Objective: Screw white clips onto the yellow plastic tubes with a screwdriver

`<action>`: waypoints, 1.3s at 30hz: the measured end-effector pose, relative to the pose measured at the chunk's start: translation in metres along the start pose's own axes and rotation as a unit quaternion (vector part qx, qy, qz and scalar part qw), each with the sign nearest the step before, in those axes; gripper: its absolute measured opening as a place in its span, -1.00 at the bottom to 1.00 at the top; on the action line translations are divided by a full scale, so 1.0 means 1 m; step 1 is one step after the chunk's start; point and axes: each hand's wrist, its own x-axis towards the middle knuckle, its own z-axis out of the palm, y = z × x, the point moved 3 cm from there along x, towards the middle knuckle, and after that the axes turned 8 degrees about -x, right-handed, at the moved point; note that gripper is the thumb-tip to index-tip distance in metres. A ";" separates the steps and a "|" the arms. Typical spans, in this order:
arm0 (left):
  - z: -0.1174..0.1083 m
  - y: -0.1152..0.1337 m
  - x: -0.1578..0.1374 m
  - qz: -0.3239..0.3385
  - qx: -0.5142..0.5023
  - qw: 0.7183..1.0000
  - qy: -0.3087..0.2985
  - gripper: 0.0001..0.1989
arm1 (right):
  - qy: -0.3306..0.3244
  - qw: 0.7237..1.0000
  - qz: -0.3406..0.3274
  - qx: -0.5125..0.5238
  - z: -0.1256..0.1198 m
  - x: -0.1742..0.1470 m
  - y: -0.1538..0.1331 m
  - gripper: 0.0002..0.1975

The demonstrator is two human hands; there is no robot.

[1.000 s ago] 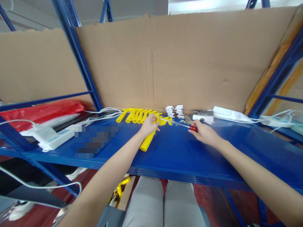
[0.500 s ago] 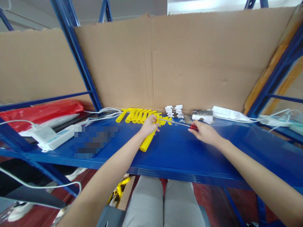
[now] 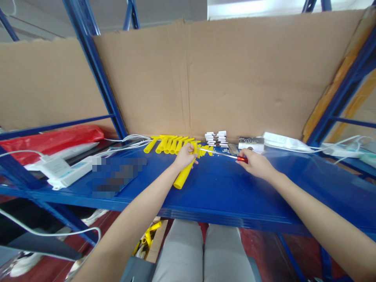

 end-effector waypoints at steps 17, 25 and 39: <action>-0.003 0.003 0.002 0.004 -0.045 0.998 0.038 -0.71 | -0.122 0.982 -0.069 0.130 0.015 0.003 0.016 -0.85; -0.011 0.004 0.007 0.040 -0.096 0.990 0.095 -0.72 | -0.183 0.968 -0.089 0.147 0.016 0.003 0.019 -0.83; -0.013 0.004 0.008 0.030 -0.128 0.986 0.108 -0.72 | -0.078 0.939 -0.253 0.220 0.046 0.045 -0.075 -0.79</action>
